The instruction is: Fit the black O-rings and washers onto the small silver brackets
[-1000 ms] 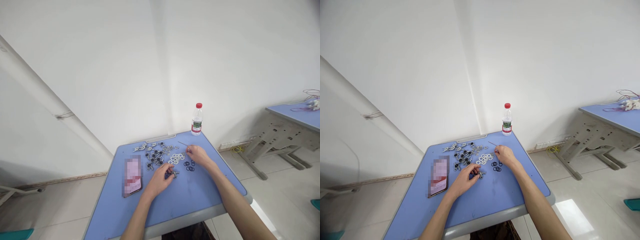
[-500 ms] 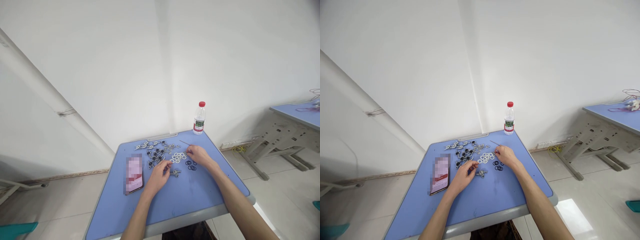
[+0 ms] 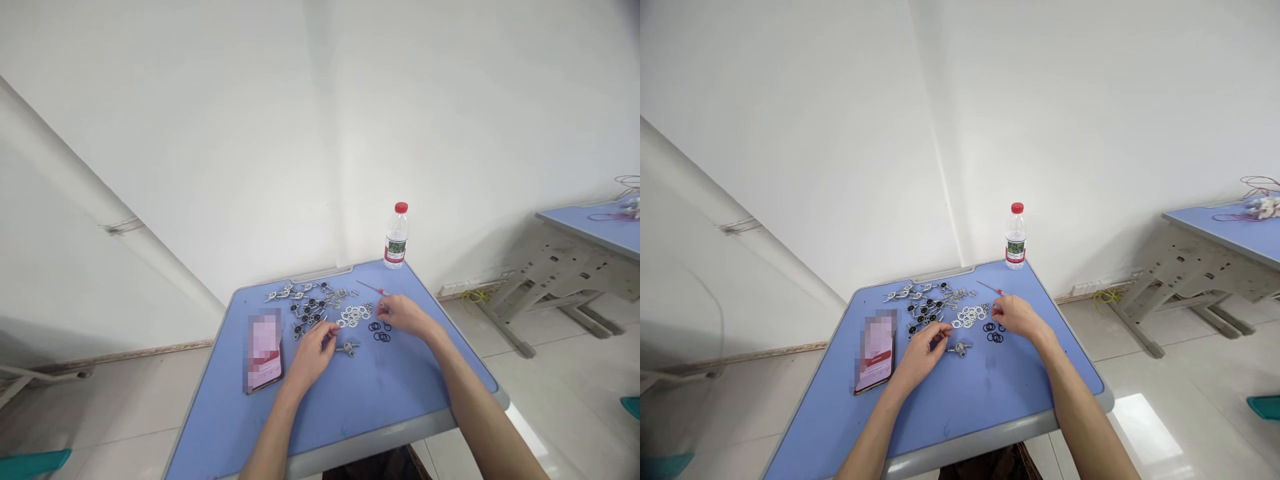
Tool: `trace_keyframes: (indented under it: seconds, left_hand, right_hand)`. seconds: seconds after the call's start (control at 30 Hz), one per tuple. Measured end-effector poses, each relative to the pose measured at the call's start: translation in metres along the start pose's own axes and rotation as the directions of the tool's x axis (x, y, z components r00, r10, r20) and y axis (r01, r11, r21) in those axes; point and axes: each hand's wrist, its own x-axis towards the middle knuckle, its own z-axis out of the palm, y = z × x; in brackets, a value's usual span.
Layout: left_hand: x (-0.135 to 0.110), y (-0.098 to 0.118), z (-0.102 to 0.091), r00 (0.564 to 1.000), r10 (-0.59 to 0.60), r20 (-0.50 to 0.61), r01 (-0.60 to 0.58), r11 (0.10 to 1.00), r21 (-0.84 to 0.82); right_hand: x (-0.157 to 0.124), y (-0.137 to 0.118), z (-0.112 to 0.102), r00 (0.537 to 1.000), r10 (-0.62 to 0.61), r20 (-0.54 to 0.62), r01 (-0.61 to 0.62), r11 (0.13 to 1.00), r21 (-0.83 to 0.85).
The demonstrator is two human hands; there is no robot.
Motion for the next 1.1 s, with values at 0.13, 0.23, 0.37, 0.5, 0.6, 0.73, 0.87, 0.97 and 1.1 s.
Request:
trace_keyframes:
  seconds: [0.13, 0.23, 0.37, 0.5, 0.6, 0.73, 0.87, 0.97, 1.1]
  left_hand:
    - [0.001, 0.002, 0.0, 1.0, -0.005, 0.006, 0.005, 1.0, 0.011]
    - [0.001, 0.001, 0.001, 1.0, -0.008, 0.011, 0.008, 1.0, 0.016]
    - [0.001, 0.0, 0.002, 1.0, -0.001, 0.012, 0.0, 1.0, 0.019]
    - [0.001, -0.002, 0.002, 1.0, 0.008, 0.008, -0.008, 1.0, 0.024]
    - [0.001, -0.002, 0.002, 1.0, 0.011, -0.003, -0.011, 1.0, 0.027]
    - [0.0, -0.001, 0.001, 1.0, 0.014, -0.012, -0.013, 0.999, 0.032]
    - [0.0, 0.0, 0.001, 1.0, 0.017, -0.011, -0.017, 0.999, 0.03]
    - [0.0, 0.0, 0.001, 1.0, 0.025, -0.009, -0.025, 0.999, 0.025]
    - [0.0, 0.0, 0.001, 1.0, 0.023, -0.013, -0.023, 1.0, 0.01]
  right_hand:
    - [-0.002, -0.007, 0.004, 0.999, -0.018, 0.037, 0.018, 1.0, -0.003]
    - [-0.001, -0.009, 0.008, 0.999, -0.023, 0.047, 0.024, 1.0, -0.017]
    - [0.0, -0.009, 0.01, 0.999, -0.024, 0.041, 0.025, 0.999, -0.031]
    - [0.0, -0.011, 0.009, 1.0, -0.007, 0.022, 0.008, 0.999, -0.038]
    - [-0.002, -0.013, 0.008, 1.0, -0.008, 0.002, 0.008, 1.0, -0.029]
    - [-0.003, -0.013, 0.005, 0.999, -0.025, -0.029, 0.025, 1.0, 0.017]
    - [-0.003, -0.011, 0.004, 0.997, -0.046, -0.056, 0.05, 0.997, 0.067]
    - [-0.003, -0.01, 0.004, 0.997, -0.04, -0.064, 0.045, 0.995, 0.089]
    - [-0.003, -0.011, 0.003, 0.996, -0.037, -0.083, 0.047, 0.991, 0.123]
